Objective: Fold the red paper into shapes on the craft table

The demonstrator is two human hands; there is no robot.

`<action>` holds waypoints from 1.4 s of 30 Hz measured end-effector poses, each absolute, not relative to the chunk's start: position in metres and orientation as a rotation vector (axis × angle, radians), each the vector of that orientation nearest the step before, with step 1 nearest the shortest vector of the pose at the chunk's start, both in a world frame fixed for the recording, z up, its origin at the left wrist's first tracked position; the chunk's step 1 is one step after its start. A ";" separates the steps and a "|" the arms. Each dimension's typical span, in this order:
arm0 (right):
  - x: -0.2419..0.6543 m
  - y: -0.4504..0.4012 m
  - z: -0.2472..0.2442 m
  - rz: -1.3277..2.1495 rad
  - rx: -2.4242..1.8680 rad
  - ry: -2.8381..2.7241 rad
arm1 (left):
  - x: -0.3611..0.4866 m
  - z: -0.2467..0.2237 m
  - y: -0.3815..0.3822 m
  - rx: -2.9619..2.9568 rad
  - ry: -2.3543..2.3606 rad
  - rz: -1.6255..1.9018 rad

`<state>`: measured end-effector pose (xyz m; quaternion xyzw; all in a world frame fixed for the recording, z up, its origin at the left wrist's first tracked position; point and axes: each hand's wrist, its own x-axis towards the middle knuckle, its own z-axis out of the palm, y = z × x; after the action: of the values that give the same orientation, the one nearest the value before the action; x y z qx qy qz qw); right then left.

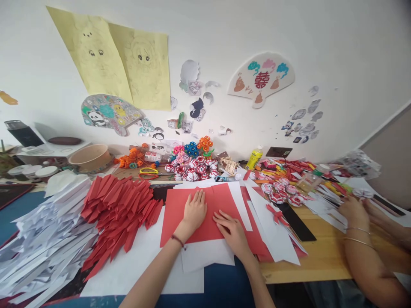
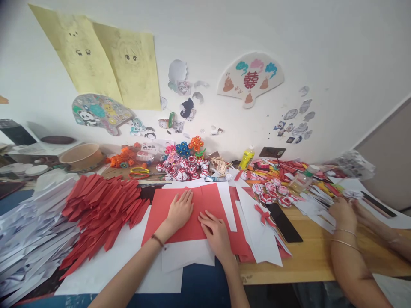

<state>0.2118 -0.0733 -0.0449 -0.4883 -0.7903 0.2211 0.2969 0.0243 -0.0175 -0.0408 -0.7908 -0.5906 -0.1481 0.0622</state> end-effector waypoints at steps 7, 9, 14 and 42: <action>0.213 -0.073 -0.047 0.635 -1.263 -2.061 | -0.035 -0.043 -0.121 -2.296 -1.835 -0.422; 0.214 -0.073 -0.047 0.646 -1.265 -2.045 | -0.048 -0.039 -0.145 -2.261 -1.895 -0.388; 0.215 -0.074 -0.046 0.657 -1.236 -2.036 | -0.048 -0.001 -0.136 -2.397 -1.949 -0.166; 0.224 -0.073 -0.067 0.516 -1.283 -1.478 | -0.010 0.091 -0.053 -2.345 -1.535 -1.064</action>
<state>0.2240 -0.0729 -0.0667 -0.5376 -0.6190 0.2164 0.5301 -0.0095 -0.0529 0.0906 -0.7801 -0.5108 -0.3541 0.0719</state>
